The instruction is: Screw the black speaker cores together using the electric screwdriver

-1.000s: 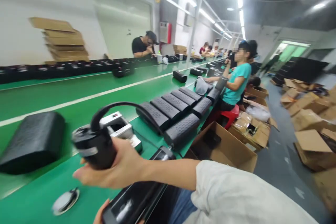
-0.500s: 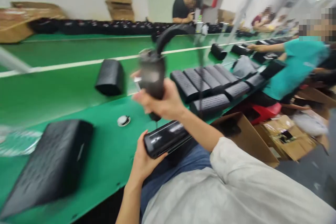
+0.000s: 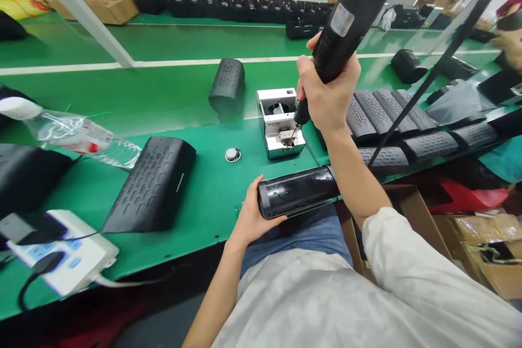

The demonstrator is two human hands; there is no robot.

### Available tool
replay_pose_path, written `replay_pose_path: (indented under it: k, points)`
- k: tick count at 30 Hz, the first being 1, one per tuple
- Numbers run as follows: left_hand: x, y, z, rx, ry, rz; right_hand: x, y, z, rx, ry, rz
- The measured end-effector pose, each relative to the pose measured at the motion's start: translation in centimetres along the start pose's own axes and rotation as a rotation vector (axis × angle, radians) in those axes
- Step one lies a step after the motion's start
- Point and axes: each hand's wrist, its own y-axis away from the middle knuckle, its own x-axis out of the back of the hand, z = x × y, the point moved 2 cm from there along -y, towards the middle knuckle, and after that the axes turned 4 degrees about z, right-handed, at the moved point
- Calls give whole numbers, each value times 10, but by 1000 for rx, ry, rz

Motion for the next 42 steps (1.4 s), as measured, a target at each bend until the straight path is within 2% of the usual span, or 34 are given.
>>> replay_pose_path:
  k: [2, 9, 12, 16, 18, 20, 23, 25, 27, 29, 31, 34, 38, 40, 42]
  points:
    - [0, 0, 0, 8, 0, -6, -1, 3, 2, -47, 17, -38]
    - [2, 1, 2, -24, 4, -20, 1, -5, 7, -35, 35, -81]
    - [1, 2, 2, -44, 4, -21, -2, 3, -13, -68, 60, -147]
    - [2, 1, 2, -50, 8, -31, -1, 30, -48, -111, 67, -190]
    - [2, 1, 2, -53, 15, -42, 0, 39, -56, -139, 84, -203]
    - [2, 0, 2, -57, 21, -45, 0, 39, -54, -172, 113, -225]
    - [2, 0, 3, -65, 22, -45, -9, 24, -38, -190, 136, -244]
    - [1, 0, 3, -76, 22, -50, -15, 11, -26, -61, 83, -136]
    - [1, -1, 4, -87, 28, -48, -19, 4, -19, 154, -24, -18]
    - [0, -1, 4, -87, 37, -43, -19, 6, -18, 279, -122, -18]
    - [0, -1, 4, -73, 51, -46, -11, 11, -24, 239, -179, -72]
    - [-1, -1, 3, -53, 71, -70, 13, 16, -49, 115, -160, 2]
    - [-1, -1, 1, -54, 43, -94, 46, 18, -80, -29, 114, 18]
    - [0, -1, 0, -50, 32, -102, 58, 19, -86, -119, 226, 19]
    - [0, -1, 0, -50, 31, -105, 66, 21, -87, -190, 249, 12]
